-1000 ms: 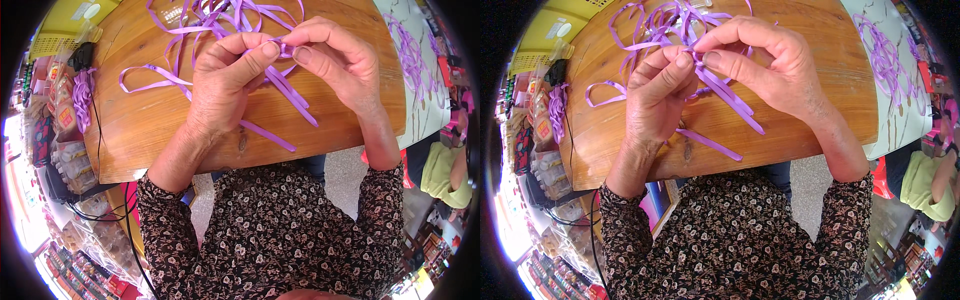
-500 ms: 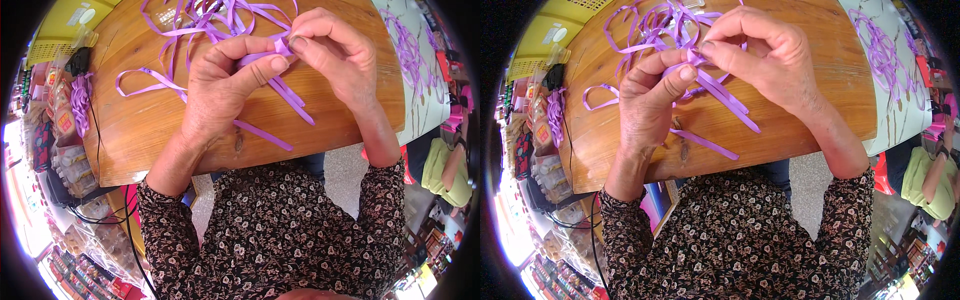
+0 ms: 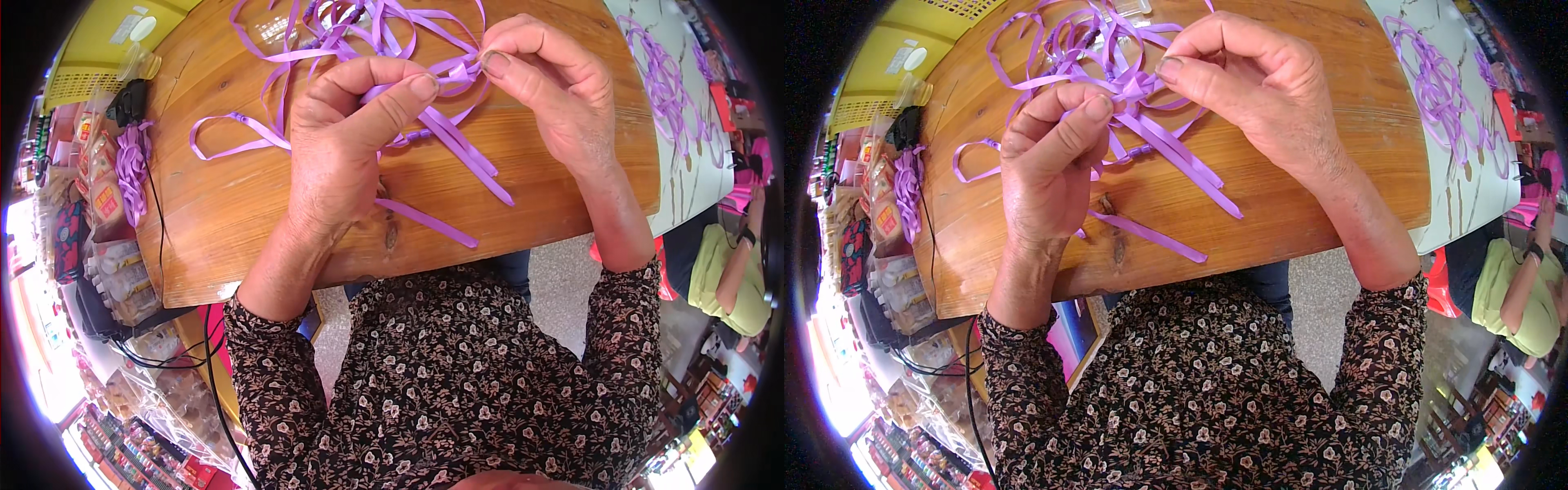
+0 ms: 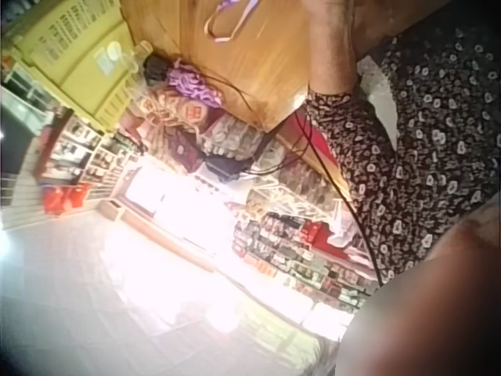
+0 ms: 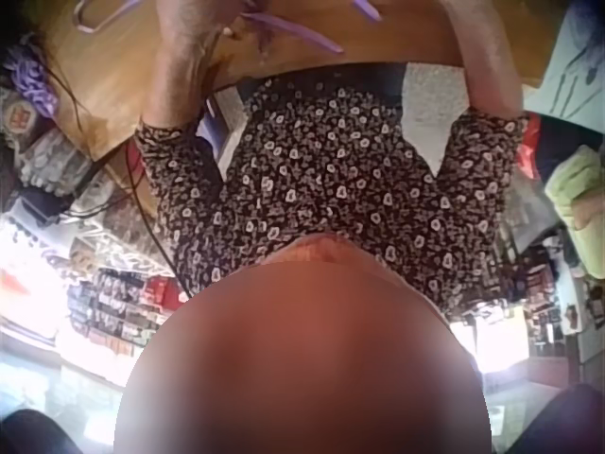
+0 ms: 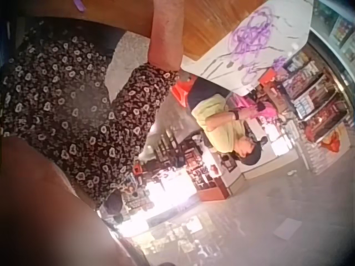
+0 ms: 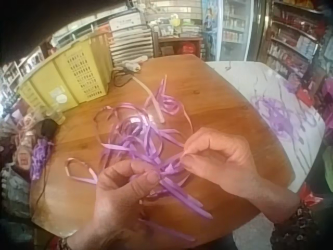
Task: The recorder is braiding and knotting several thin purple ribbons on a wooden surface.
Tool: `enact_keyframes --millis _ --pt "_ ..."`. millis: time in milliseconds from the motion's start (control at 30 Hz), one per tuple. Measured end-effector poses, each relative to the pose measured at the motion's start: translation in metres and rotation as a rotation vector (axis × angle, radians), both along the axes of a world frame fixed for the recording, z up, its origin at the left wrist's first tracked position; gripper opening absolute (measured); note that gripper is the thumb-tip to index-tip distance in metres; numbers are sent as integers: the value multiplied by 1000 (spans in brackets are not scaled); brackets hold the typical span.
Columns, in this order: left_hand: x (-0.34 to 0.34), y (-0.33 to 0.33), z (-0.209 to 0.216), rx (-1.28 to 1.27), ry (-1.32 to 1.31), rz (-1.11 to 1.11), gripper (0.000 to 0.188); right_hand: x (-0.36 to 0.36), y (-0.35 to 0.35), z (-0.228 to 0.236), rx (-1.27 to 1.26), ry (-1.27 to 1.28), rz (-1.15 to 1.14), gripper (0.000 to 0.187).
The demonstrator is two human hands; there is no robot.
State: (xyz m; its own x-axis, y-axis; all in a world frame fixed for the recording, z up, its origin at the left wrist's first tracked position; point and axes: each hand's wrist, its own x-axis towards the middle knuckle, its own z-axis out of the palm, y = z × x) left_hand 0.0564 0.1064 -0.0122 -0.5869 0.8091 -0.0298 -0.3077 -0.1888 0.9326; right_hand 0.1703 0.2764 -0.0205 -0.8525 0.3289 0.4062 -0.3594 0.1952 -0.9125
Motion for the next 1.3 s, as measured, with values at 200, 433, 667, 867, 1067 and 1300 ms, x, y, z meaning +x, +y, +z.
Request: enact_keyframes --millis 200,433,667,867,1067,1300 --pt "1 1 3 25 -11 21 8 0 -5 5 44 -27 18 9" --pt "3 0 4 -12 53 6 7 3 -15 49 667 36 -165 32" --pt "8 4 4 -60 158 -6 6 3 -13 33 1035 127 -120 30" --pt "-2 -1 3 -99 277 61 4 -13 -5 32 1119 648 -288 18" --pt "-6 0 10 -64 326 103 3 4 -13 49 1008 85 -250 15" --pt "-11 -5 10 -50 403 152 5 1 -13 45 1097 149 -269 16"
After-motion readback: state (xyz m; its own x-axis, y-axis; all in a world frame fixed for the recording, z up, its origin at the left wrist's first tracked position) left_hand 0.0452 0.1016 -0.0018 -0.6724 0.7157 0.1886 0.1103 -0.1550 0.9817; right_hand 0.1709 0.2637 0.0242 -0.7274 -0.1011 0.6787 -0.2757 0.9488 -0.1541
